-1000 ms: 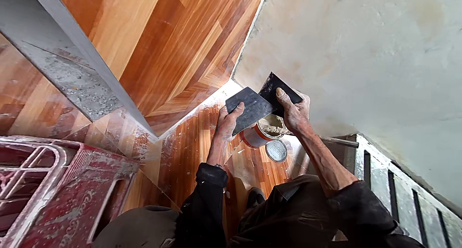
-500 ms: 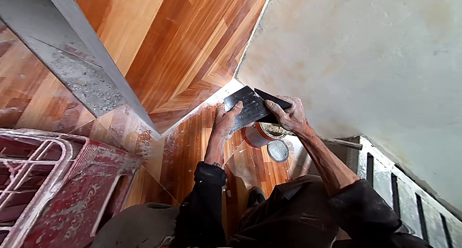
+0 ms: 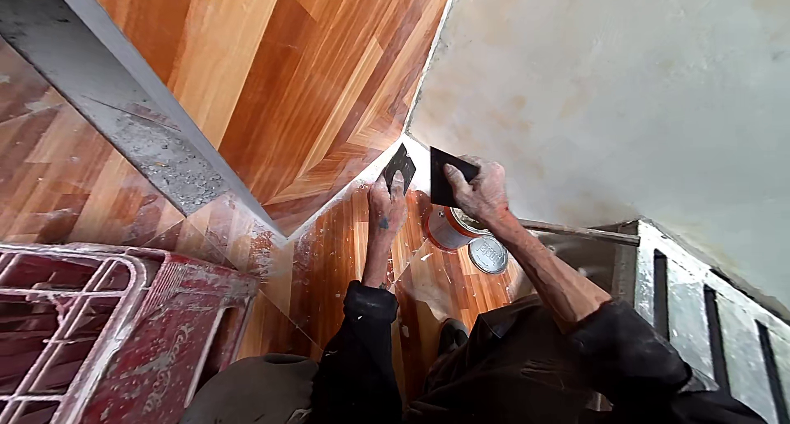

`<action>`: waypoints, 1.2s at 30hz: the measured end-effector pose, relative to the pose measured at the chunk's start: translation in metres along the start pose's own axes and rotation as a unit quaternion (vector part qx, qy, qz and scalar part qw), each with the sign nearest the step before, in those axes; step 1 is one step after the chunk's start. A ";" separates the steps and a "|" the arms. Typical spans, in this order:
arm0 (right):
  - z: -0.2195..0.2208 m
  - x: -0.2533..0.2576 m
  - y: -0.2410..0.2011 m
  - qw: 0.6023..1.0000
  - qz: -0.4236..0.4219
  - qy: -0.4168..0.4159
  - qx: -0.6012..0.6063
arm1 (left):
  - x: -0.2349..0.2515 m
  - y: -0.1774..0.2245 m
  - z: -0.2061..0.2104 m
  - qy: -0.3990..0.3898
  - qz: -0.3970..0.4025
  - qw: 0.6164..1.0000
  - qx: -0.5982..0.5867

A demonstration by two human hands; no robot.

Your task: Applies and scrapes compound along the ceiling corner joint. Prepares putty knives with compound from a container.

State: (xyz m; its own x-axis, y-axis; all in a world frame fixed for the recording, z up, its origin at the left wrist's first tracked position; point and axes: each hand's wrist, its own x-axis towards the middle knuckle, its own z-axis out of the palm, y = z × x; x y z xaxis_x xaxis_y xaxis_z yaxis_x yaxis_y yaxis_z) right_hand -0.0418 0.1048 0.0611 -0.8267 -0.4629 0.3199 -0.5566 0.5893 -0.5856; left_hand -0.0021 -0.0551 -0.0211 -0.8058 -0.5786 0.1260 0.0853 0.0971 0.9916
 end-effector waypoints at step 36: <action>0.035 0.029 0.008 0.999 0.018 -0.009 0.042 | -0.019 0.008 -0.016 -0.033 -0.136 0.925 -0.354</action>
State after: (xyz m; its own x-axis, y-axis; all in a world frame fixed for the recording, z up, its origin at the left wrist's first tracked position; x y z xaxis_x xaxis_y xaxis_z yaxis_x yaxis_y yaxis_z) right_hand -0.0675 0.0725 0.0393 -0.8435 -0.4558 0.2843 -0.5177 0.5486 -0.6565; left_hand 0.0234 -0.0561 -0.0155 -0.8860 -0.4506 -0.1099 0.2177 -0.6132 0.7593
